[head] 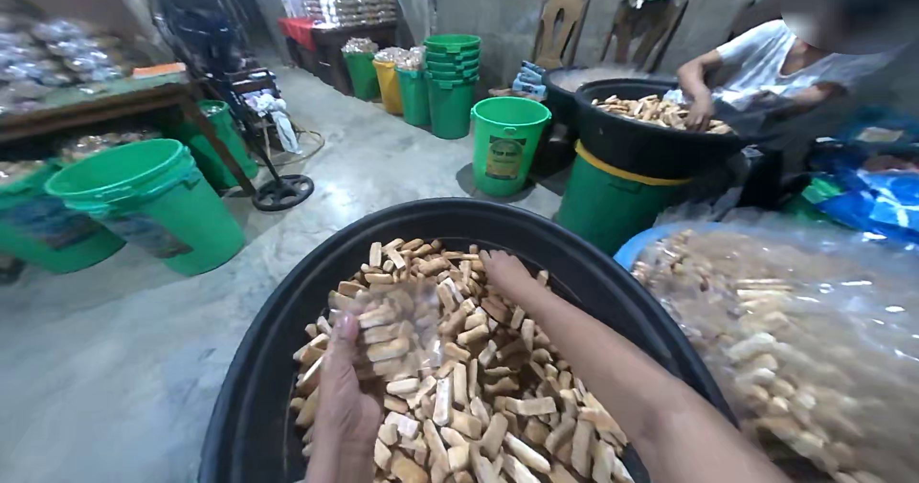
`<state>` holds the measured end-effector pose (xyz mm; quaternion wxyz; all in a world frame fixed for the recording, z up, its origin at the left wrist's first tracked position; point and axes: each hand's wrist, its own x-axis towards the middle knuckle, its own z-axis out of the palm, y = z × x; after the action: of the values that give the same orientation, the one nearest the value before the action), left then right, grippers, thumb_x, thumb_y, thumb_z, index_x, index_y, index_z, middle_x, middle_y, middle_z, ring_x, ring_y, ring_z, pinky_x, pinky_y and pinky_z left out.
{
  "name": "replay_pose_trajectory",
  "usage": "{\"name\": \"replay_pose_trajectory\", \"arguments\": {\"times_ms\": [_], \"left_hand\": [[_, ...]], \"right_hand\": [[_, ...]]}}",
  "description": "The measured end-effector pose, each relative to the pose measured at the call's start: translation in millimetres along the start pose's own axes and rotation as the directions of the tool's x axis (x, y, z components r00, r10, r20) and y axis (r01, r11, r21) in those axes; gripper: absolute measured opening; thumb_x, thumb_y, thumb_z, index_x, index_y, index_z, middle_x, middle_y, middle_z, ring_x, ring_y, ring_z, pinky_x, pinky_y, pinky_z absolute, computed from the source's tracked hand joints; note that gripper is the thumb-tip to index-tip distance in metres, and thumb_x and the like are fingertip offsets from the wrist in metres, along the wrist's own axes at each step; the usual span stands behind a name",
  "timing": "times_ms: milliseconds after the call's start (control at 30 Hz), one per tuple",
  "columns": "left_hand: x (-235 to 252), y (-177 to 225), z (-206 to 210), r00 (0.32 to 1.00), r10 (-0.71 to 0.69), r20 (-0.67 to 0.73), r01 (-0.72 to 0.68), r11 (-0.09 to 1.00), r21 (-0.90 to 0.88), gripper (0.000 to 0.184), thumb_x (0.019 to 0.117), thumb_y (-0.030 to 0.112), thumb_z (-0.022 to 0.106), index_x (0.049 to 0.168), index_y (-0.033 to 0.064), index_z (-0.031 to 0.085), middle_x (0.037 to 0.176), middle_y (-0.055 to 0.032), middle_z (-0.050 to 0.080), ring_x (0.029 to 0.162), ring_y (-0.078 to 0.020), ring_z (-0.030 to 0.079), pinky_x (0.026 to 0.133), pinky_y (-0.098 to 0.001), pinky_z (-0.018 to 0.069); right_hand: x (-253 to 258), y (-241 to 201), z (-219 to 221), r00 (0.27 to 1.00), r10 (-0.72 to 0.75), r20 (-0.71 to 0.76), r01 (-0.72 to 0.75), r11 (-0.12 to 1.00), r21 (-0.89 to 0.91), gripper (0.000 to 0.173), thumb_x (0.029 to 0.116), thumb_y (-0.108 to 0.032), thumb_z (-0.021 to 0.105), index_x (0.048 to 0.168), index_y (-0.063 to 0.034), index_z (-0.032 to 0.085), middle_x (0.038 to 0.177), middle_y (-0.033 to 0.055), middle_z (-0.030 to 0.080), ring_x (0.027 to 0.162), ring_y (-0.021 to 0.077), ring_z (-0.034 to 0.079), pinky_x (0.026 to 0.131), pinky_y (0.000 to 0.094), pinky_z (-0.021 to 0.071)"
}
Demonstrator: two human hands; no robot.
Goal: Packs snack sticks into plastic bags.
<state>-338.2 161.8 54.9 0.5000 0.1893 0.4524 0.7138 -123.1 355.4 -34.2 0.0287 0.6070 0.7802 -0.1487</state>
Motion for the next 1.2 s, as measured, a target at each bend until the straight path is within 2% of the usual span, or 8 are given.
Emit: {"name": "replay_pose_trajectory", "arguments": {"times_ms": [267, 333, 467, 700, 867, 967, 1100, 1200], "left_hand": [[2, -2, 3, 0.998, -0.058, -0.02, 0.055, 0.993, -0.101, 0.029, 0.111, 0.021, 0.039, 0.123, 0.0045, 0.06, 0.096, -0.0086, 0.072, 0.081, -0.0166, 0.072, 0.071, -0.0314, 0.0614], [0, -2, 5, 0.998, -0.067, -0.014, 0.065, 0.991, -0.12, 0.03, 0.1111, 0.022, 0.039, 0.125, 0.0055, 0.059, 0.097, -0.0082, 0.072, 0.081, -0.0159, 0.072, 0.071, -0.031, 0.0615], [-19, -8, 18, 0.992, -0.063, 0.112, 0.079, 0.986, -0.146, 0.031, 0.112, 0.024, 0.033, 0.124, 0.0079, 0.057, 0.096, -0.005, 0.072, 0.082, -0.0139, 0.073, 0.072, -0.0297, 0.0627], [-83, -29, 43, 0.871, -0.073, 0.486, 0.116, 0.991, -0.059, 0.029, 0.1093, 0.019, 0.033, 0.122, 0.0082, 0.056, 0.094, -0.0024, 0.073, 0.084, -0.0131, 0.073, 0.077, -0.032, 0.0626], [-105, -39, 49, 0.708, -0.115, 0.696, 0.148, 0.989, 0.014, 0.029, 0.1004, 0.028, 0.061, 0.124, 0.0103, 0.059, 0.1, 0.0013, 0.075, 0.093, -0.011, 0.073, 0.087, -0.0313, 0.0602], [-122, -47, 71, 0.685, -0.099, 0.722, 0.147, 0.989, -0.004, 0.029, 0.1046, 0.025, 0.053, 0.129, 0.0093, 0.052, 0.103, 0.0007, 0.074, 0.094, -0.0116, 0.073, 0.087, -0.0322, 0.0611], [-130, -54, 99, 0.661, 0.006, 0.75, -0.077, 0.995, 0.06, 0.046, 0.1059, 0.018, 0.046, 0.148, 0.0054, 0.033, 0.107, 0.0038, 0.07, 0.089, -0.0068, 0.072, 0.078, -0.0269, 0.0625], [-131, -56, 115, 0.681, 0.045, 0.731, -0.195, 0.973, 0.122, 0.055, 0.1013, 0.009, 0.052, 0.15, 0.003, 0.027, 0.107, 0.002, 0.068, 0.085, -0.0049, 0.071, 0.074, -0.024, 0.062]], "right_hand": [[-58, -10, -51, 0.98, -0.05, -0.191, 0.107, 0.947, 0.304, 0.034, 0.1039, -0.013, 0.054, 0.133, 0.0052, 0.057, 0.115, 0.0283, 0.067, 0.108, 0.0428, 0.067, 0.096, 0.0579, 0.0511], [-106, -9, -64, 0.873, -0.099, -0.478, 0.363, 0.786, 0.501, 0.029, 0.1001, -0.014, 0.057, 0.122, 0.0032, 0.065, 0.106, 0.0187, 0.069, 0.093, 0.0245, 0.067, 0.084, 0.0407, 0.055], [-197, -30, -65, 0.67, -0.094, -0.736, 0.665, 0.515, 0.54, 0.026, 0.0902, -0.023, 0.066, 0.106, -0.0023, 0.071, 0.129, 0.0094, 0.058, 0.111, 0.0034, 0.061, 0.088, 0.0179, 0.0549], [-231, -33, -56, 0.181, -0.262, -0.948, 0.728, 0.684, -0.05, 0.016, 0.1045, -0.027, 0.059, 0.116, -0.0212, 0.068, 0.134, 0.0044, 0.057, 0.131, 0.0096, 0.052, 0.109, 0.0244, 0.0451], [-275, -3, -72, 0.233, -0.267, -0.935, 0.678, 0.734, -0.041, 0.022, 0.105, -0.021, 0.056, 0.113, -0.0046, 0.068, 0.1, 0.0077, 0.072, 0.094, 0.003, 0.067, 0.088, 0.0141, 0.0537], [-293, 8, -62, 0.194, -0.208, -0.959, 0.585, 0.809, -0.056, 0.02, 0.1047, -0.019, 0.055, 0.109, -0.0037, 0.068, 0.094, 0.0089, 0.069, 0.085, 0.0051, 0.064, 0.081, 0.0129, 0.0518], [-320, 27, -52, 0.446, -0.225, -0.867, 0.584, 0.807, 0.09, 0.033, 0.1049, -0.018, 0.049, 0.128, -0.0087, 0.071, 0.111, 0.0097, 0.076, 0.092, 0.0127, 0.072, 0.085, 0.0227, 0.0564], [-340, 61, -54, 0.627, -0.159, -0.763, 0.672, 0.607, 0.426, 0.031, 0.1062, -0.032, 0.051, 0.123, -0.0152, 0.07, 0.12, 0.0022, 0.064, 0.105, 0.0016, 0.063, 0.085, 0.0175, 0.0564]]}}
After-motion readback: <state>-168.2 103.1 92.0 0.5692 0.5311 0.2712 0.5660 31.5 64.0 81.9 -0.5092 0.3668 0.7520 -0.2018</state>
